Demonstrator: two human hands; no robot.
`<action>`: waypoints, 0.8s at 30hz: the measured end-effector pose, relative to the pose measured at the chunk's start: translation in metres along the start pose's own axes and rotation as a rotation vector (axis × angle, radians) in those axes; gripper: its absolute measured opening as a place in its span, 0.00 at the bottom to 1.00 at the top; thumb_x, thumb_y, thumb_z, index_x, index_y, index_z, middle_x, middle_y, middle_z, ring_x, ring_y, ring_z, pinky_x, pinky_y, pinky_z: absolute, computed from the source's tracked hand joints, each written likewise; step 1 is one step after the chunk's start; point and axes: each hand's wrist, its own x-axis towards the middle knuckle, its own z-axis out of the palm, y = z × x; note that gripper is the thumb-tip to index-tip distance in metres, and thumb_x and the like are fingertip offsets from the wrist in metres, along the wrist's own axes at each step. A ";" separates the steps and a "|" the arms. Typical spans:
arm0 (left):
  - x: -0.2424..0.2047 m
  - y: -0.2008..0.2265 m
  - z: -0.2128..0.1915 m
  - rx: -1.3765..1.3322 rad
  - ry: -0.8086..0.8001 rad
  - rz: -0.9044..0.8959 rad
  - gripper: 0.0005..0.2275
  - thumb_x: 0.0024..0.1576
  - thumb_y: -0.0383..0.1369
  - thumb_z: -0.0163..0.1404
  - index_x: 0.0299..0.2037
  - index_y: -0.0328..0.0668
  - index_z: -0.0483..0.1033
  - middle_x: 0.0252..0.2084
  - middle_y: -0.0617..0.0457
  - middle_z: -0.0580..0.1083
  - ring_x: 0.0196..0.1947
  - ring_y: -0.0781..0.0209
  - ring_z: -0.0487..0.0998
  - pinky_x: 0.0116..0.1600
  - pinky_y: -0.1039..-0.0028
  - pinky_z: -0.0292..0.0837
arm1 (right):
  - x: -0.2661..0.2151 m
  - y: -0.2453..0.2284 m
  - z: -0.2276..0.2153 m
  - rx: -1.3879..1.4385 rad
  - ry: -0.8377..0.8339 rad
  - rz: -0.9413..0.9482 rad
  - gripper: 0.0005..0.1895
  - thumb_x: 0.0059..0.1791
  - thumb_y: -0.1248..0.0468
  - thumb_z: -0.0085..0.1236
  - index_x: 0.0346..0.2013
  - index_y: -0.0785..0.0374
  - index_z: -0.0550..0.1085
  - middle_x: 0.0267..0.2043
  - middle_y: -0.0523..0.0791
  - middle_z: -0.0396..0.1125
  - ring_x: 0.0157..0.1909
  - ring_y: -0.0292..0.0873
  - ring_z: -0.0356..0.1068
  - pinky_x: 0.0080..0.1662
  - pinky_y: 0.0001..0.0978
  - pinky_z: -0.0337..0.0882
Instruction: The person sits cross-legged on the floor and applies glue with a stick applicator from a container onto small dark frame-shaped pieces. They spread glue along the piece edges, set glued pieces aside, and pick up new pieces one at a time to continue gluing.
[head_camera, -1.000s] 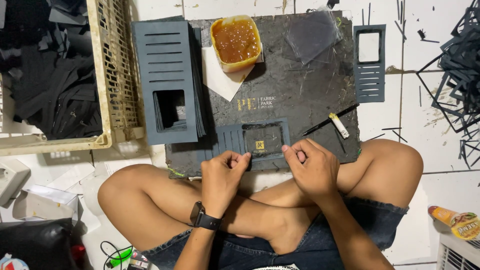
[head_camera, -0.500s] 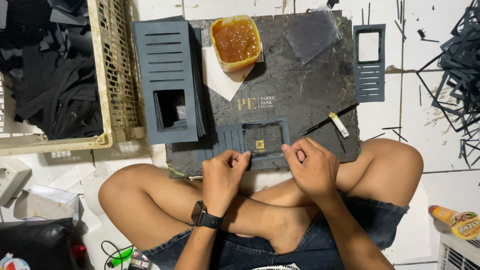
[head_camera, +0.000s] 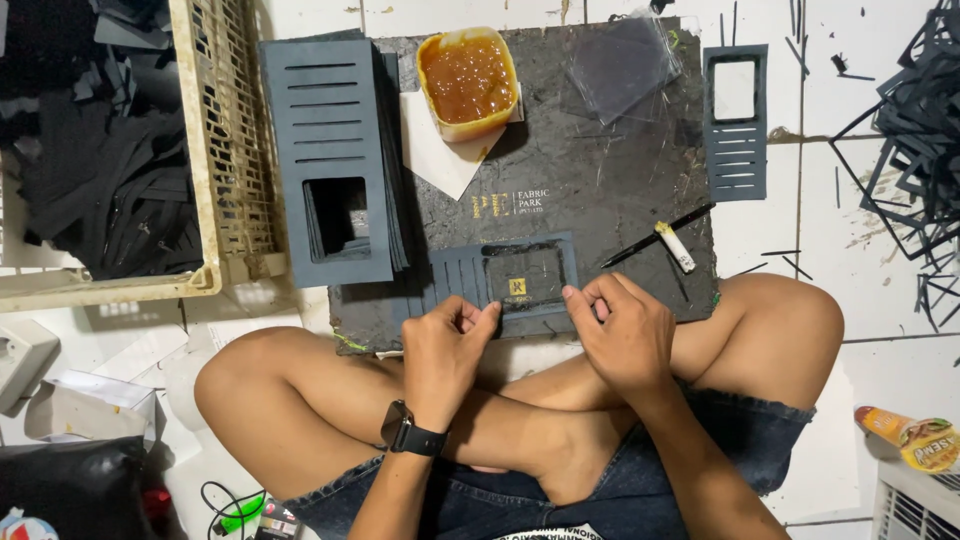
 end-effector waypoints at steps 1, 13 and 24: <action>-0.001 0.001 -0.001 -0.012 -0.001 -0.014 0.12 0.52 0.40 0.63 0.23 0.41 0.81 0.18 0.46 0.78 0.20 0.46 0.80 0.27 0.64 0.72 | -0.001 0.001 0.000 0.009 0.004 -0.003 0.17 0.50 0.56 0.65 0.21 0.55 0.70 0.18 0.45 0.60 0.24 0.52 0.69 0.29 0.40 0.68; 0.001 0.003 -0.008 -0.056 -0.012 -0.036 0.08 0.52 0.35 0.61 0.30 0.40 0.77 0.18 0.44 0.78 0.21 0.44 0.81 0.30 0.63 0.74 | -0.008 0.005 0.006 0.018 0.046 -0.044 0.14 0.47 0.54 0.69 0.25 0.52 0.71 0.20 0.42 0.59 0.25 0.50 0.69 0.32 0.38 0.70; 0.003 -0.004 -0.005 -0.087 -0.026 0.012 0.08 0.52 0.33 0.61 0.32 0.38 0.76 0.17 0.43 0.77 0.16 0.46 0.79 0.26 0.66 0.73 | -0.028 -0.005 0.028 -0.003 0.200 -0.238 0.04 0.53 0.62 0.58 0.40 0.53 0.80 0.25 0.39 0.62 0.28 0.45 0.65 0.35 0.35 0.68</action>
